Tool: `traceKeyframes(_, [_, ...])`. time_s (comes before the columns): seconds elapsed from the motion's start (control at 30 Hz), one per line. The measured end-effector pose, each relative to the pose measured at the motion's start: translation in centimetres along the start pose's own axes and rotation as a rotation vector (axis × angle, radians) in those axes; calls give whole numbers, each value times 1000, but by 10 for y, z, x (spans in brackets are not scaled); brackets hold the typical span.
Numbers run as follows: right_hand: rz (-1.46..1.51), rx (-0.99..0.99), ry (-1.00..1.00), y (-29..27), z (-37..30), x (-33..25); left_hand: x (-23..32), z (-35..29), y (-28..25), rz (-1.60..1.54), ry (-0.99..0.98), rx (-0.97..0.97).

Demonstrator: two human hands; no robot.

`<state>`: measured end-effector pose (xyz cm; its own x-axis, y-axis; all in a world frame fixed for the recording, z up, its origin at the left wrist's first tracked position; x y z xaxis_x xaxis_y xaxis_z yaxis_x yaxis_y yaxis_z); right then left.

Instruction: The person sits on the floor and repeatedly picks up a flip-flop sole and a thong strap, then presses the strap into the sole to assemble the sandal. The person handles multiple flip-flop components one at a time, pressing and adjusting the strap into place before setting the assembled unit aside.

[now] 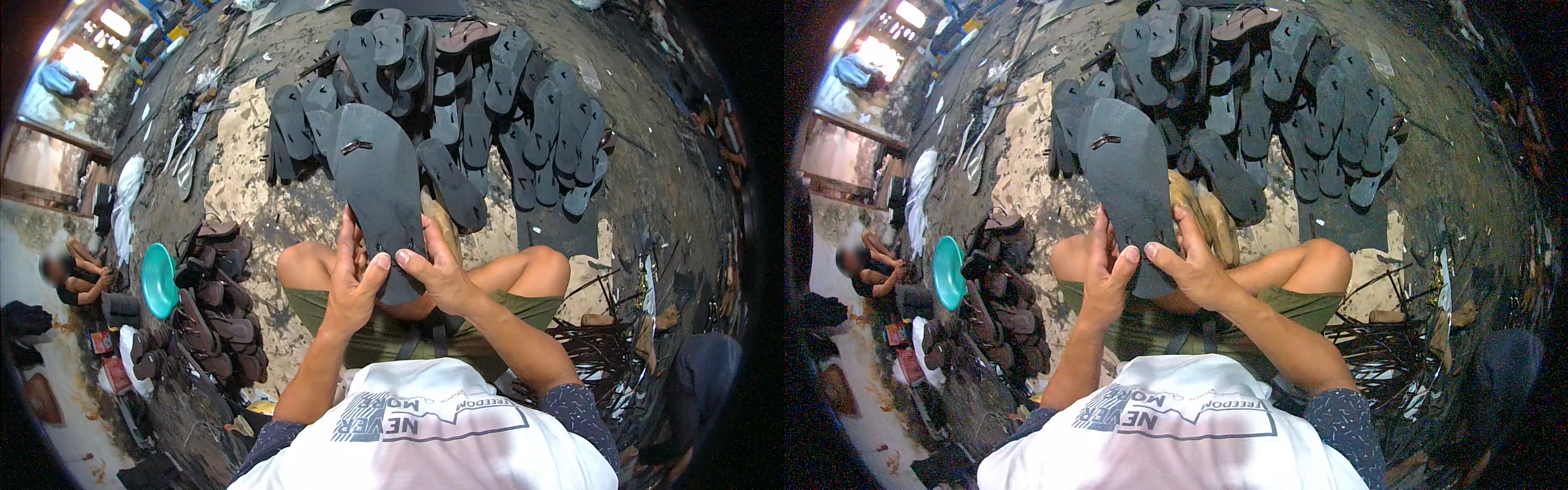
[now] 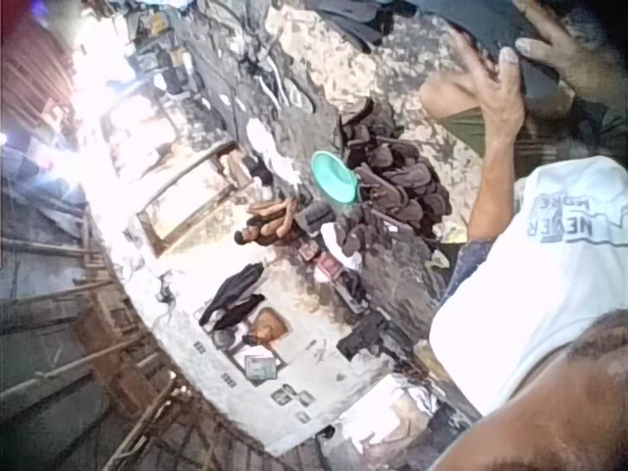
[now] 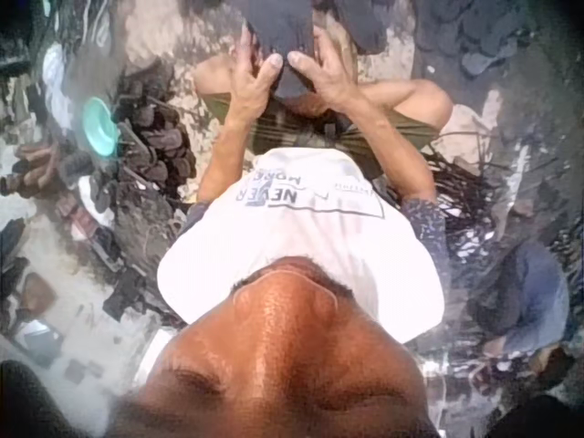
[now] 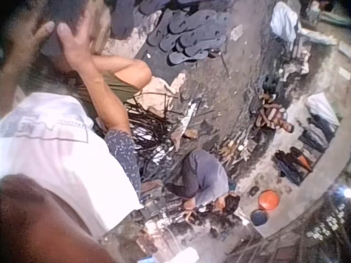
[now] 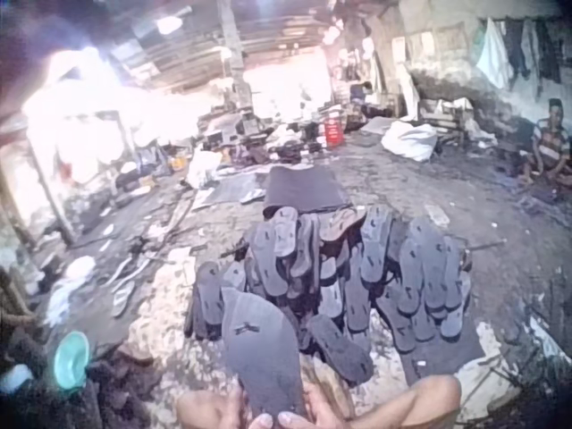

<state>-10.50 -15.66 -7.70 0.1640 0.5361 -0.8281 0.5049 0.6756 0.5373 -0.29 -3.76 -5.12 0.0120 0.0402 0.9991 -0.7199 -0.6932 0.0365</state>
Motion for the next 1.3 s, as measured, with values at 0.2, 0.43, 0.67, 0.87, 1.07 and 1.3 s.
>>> traceKeyframes(0.2, [-700,141,-472,4,5,7,21,2,-12,-120,187,58])
traceKeyframes(0.43, [-316,36,-132,35,9,6,18,18,-34,-245,28,382])
traceKeyframes(0.67, [-660,171,-22,-71,-2,-33,-17,-21,-321,-20,46,1132])
traceKeyframes(0.87, [-1502,646,-47,-241,-58,-129,25,10,-261,761,-28,1094])
traceKeyframes(1.07, [-1557,209,154,-322,-50,-133,-121,167,99,919,897,-447])
traceKeyframes(1.3, [-1457,697,-293,-341,-91,-98,-158,183,198,1417,590,-957])
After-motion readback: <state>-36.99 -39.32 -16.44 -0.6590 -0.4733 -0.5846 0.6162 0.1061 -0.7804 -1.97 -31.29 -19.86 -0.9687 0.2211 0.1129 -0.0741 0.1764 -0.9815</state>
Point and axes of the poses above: each hand's wrist, its own z-axis towards the middle knuckle, its own y-axis out of the palm, x = y × z, the point moved 3 cm from there along z, towards the middle knuckle, and after that the axes turned 7 degrees about x, right-handed, at the moved point
